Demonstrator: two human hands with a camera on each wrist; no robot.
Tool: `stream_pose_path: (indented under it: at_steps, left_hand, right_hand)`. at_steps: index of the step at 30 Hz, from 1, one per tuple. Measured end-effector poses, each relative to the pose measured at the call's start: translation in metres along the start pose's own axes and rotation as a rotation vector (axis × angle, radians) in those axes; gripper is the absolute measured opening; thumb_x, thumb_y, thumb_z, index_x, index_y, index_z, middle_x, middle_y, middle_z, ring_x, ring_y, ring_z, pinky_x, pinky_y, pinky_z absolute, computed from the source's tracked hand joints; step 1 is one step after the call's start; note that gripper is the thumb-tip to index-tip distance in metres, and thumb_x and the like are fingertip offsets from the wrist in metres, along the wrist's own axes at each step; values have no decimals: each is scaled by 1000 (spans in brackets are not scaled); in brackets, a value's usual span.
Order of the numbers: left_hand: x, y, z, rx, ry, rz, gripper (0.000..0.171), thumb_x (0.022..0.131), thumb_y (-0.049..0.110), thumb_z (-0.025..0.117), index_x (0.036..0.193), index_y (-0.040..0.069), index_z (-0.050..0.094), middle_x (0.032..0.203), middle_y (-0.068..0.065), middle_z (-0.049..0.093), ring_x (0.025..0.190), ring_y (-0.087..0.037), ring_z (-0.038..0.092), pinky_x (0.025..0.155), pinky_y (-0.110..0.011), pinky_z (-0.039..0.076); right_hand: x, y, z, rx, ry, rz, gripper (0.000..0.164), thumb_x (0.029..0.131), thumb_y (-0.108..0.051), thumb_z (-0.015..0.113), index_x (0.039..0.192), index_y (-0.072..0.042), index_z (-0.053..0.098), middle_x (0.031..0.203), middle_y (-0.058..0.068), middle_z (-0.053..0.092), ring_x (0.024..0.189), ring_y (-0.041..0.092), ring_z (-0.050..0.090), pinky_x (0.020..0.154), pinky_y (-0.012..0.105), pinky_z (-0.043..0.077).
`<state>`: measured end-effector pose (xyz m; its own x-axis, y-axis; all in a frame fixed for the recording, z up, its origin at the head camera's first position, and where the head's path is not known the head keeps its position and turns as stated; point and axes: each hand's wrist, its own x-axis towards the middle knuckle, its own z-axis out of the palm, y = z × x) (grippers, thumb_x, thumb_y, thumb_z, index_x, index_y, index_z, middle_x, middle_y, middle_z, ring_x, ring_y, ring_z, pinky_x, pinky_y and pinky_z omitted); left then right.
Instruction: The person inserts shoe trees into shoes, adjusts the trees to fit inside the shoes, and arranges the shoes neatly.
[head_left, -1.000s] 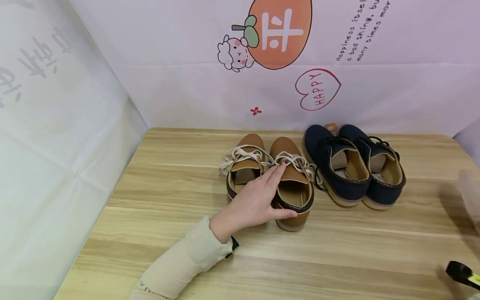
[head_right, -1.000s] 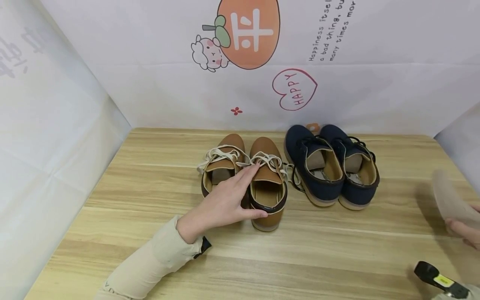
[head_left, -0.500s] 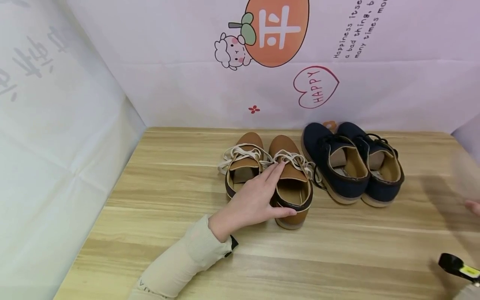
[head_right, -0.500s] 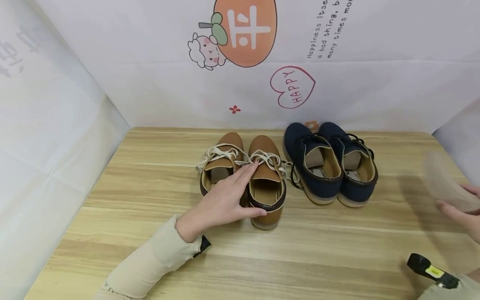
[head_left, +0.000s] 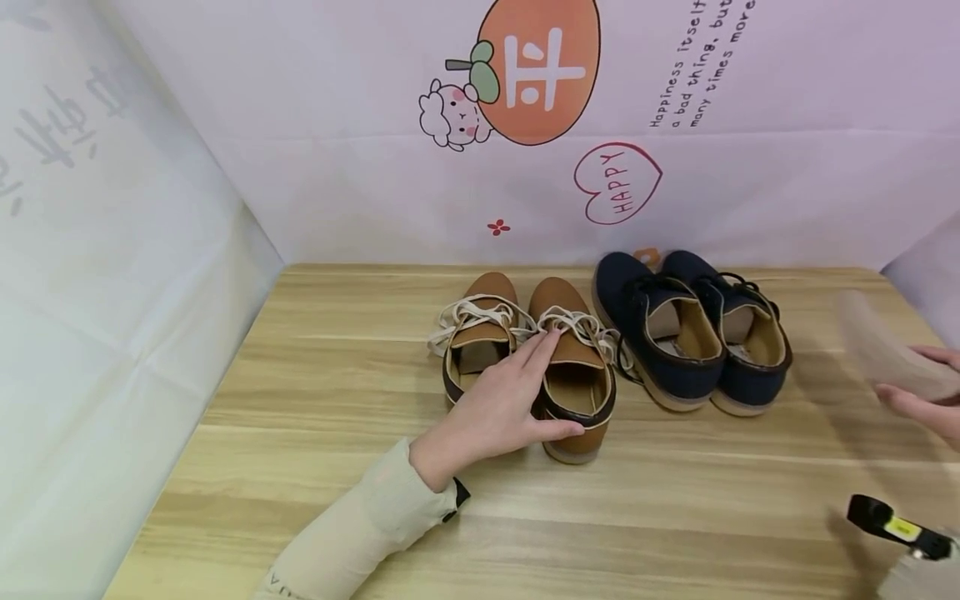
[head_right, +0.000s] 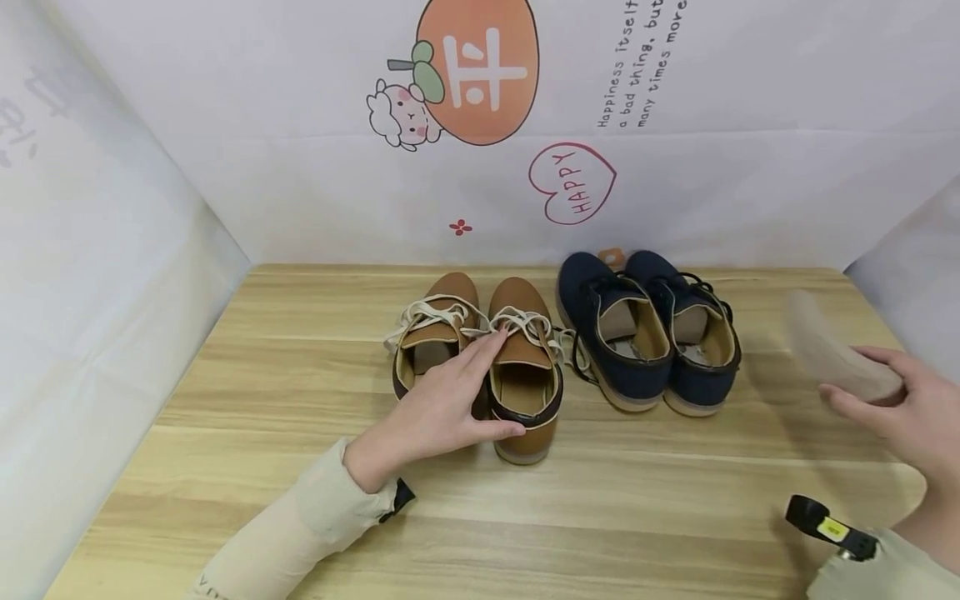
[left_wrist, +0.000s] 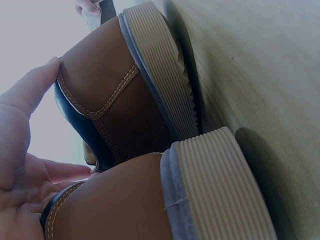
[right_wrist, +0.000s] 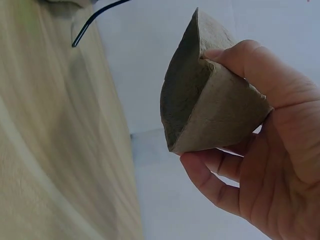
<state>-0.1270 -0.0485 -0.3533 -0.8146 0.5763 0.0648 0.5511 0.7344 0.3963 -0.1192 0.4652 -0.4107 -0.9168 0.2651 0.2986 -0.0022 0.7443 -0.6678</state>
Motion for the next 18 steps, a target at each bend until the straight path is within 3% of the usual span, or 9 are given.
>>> stream_pose_path:
  at_steps: [2, 4, 7, 12, 18]
  left_hand:
    - [0, -1, 1, 2, 3, 1, 110, 84, 67, 66, 161, 10, 11, 162, -15, 28, 146, -28, 38, 112, -40, 43]
    - [0, -1, 1, 3, 5, 2, 111, 84, 67, 66, 161, 10, 11, 162, -16, 28, 146, -28, 38, 112, -40, 43]
    - [0, -1, 2, 2, 3, 2, 110, 84, 67, 65, 161, 10, 10, 163, -16, 27, 145, -29, 39, 112, -41, 43]
    - [1, -1, 2, 8, 1, 5, 111, 84, 68, 64, 161, 10, 10, 163, -16, 27, 145, -29, 39, 112, -41, 43]
    - [1, -2, 2, 12, 3, 3, 111, 83, 69, 64, 161, 10, 10, 162, -16, 28, 145, -29, 39, 112, -41, 43]
  right_hand:
    - [-3, -19, 0, 13, -15, -3, 58, 86, -9, 72, 136, -32, 53, 88, -42, 37, 66, -21, 39, 44, 10, 37]
    - [-5, -32, 0, 27, 5, -36, 57, 85, -5, 72, 121, -45, 54, 87, -43, 39, 64, -21, 39, 42, 10, 36]
    - [-8, -48, -1, 24, -11, -40, 61, 85, -5, 71, 112, -54, 46, 88, -42, 38, 66, -20, 38, 43, 10, 35]
    - [-8, -59, 0, -46, -49, -3, 56, 88, -13, 69, 112, -54, 40, 84, -40, 35, 58, -12, 39, 41, 17, 36]
    - [-8, -72, 1, -4, -47, -37, 58, 89, -9, 68, 103, -58, 39, 82, -38, 38, 48, -4, 39, 38, 18, 34]
